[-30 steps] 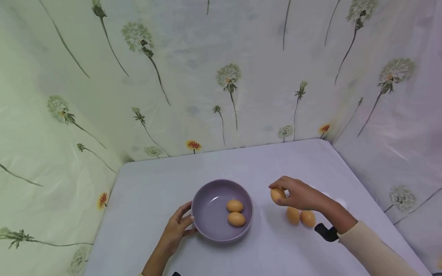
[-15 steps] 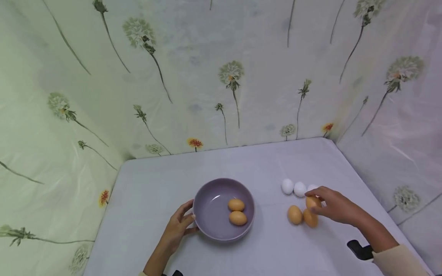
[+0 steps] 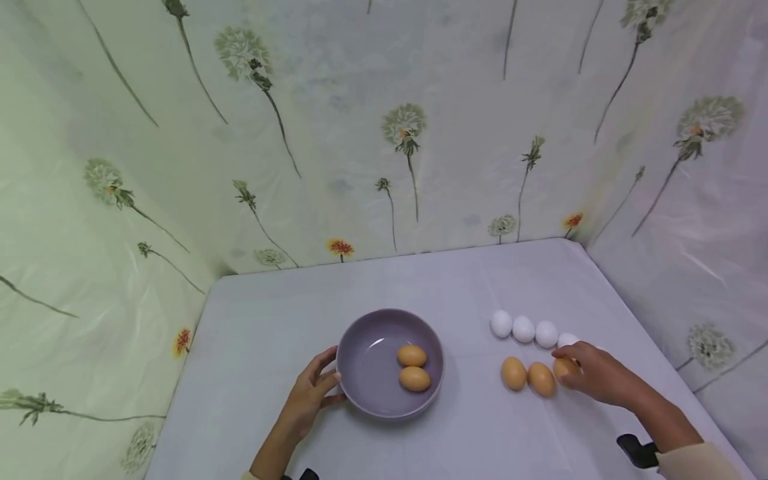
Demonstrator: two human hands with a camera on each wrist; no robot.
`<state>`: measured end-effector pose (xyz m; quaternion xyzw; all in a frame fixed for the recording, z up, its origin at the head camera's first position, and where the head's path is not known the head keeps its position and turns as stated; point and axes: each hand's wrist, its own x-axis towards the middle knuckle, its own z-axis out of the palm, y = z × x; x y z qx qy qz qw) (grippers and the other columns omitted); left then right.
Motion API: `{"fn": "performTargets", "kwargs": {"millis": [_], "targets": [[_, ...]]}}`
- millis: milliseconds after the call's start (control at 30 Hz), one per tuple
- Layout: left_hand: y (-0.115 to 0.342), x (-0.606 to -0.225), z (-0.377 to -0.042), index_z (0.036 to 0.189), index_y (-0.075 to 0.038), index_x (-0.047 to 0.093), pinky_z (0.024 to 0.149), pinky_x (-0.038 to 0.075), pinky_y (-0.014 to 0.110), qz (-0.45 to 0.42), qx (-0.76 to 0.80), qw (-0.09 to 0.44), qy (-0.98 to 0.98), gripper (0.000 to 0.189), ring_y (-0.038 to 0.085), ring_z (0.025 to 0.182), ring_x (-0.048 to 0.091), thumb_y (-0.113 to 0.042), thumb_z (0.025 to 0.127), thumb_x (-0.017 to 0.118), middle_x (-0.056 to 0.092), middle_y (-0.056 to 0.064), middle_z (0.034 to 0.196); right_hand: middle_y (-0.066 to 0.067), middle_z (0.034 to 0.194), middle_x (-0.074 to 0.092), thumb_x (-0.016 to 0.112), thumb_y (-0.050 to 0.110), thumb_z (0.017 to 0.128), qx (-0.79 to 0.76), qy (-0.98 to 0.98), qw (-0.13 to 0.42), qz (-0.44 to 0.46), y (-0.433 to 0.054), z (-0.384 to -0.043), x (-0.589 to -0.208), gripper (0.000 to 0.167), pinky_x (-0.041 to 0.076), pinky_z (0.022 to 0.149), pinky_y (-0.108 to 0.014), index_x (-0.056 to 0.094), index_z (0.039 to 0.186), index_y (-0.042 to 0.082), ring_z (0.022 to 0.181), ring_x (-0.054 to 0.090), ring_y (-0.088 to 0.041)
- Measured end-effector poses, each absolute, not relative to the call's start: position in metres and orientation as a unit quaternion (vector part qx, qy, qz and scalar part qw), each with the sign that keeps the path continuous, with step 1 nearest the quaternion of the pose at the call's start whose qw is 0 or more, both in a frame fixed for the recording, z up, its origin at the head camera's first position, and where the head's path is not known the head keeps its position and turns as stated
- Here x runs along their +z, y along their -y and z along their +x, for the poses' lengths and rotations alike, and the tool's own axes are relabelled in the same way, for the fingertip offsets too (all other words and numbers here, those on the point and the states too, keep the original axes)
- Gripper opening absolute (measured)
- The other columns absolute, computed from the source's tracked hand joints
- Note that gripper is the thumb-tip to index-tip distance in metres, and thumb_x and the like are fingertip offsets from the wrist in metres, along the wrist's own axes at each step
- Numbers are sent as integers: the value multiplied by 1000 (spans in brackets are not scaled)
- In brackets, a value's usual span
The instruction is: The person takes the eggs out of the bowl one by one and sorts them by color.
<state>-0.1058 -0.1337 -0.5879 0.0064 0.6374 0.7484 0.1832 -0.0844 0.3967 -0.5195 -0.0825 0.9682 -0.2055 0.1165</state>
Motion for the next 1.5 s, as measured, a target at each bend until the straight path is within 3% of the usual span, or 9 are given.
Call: {"fn": "performTargets", "kwargs": {"millis": [200,467,633,933,1500], "targets": [[134,-587,-106,152,-15,40,90,61,44,6,749,186,-636,59,35,136,51,-11,98,61,33,14,161,-18,115,66,80,14,79,-197,-969,125,-78,-398,-86,-530,47,53,70,-27,66,120,-5,96,61,-25],[133,-587,-106,152,-15,40,90,61,45,6,750,185,-635,58,35,137,51,-11,98,61,33,14,161,-23,117,64,78,12,81,-215,-962,156,-56,-401,-87,-537,49,56,78,-44,63,123,-8,98,59,-29],[133,-585,-106,152,-15,40,89,61,44,4,746,182,-641,59,34,136,51,-12,98,62,34,13,161,-21,117,64,78,11,81,-213,-964,144,-65,-402,-86,-542,46,55,77,-41,64,121,-7,99,59,-30],[133,-584,-106,152,-14,40,89,61,43,3,747,181,-639,58,35,136,51,-11,98,62,34,14,160,-26,118,63,75,8,81,-220,-962,152,-60,-401,-85,-544,45,55,81,-52,63,121,-10,103,60,-38],[134,-587,-104,152,-14,40,90,61,45,10,743,174,-647,58,37,136,51,-11,98,61,35,14,160,-31,122,60,77,10,80,-222,-960,159,-56,-399,-86,-548,49,53,86,-60,62,123,-11,112,57,-49]]}}
